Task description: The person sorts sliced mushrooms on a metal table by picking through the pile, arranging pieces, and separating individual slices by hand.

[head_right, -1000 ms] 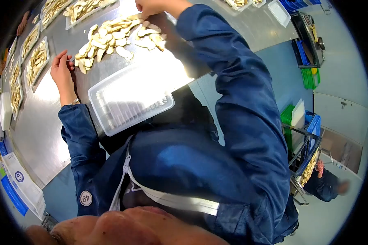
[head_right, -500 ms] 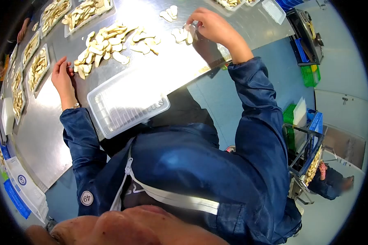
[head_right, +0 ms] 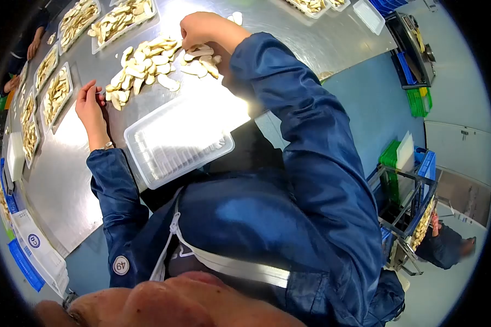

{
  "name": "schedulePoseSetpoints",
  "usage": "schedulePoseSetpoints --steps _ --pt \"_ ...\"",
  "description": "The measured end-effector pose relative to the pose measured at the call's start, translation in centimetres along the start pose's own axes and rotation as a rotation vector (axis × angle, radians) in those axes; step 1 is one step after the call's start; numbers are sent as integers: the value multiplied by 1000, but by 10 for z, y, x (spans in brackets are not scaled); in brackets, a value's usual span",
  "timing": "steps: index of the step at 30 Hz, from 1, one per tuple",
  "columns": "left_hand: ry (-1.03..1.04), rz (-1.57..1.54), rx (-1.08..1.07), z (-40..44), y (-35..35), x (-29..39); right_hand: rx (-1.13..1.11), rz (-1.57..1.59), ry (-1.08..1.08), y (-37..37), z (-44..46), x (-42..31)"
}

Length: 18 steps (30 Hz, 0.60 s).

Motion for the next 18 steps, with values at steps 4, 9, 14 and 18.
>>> schedulePoseSetpoints --steps 4,9,14,18 --pt "6 -6 -11 2 -1 0 -58 -19 81 -9 -8 -15" --pt "4 -15 -2 2 -2 -1 171 194 -102 1 -18 21" --pt "6 -10 7 0 2 4 86 725 -19 -4 -50 40" --pt "0 -31 11 1 1 1 128 651 -23 -6 -68 38"
Point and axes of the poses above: each hand's wrist, its own z-axis towards the middle knuckle, its own y-axis out of the palm, x = y × z, the point moved 3 cm from there along z, towards the middle knuckle, and after that the axes turned 2 degrees about -z, right-handed, at the moved point
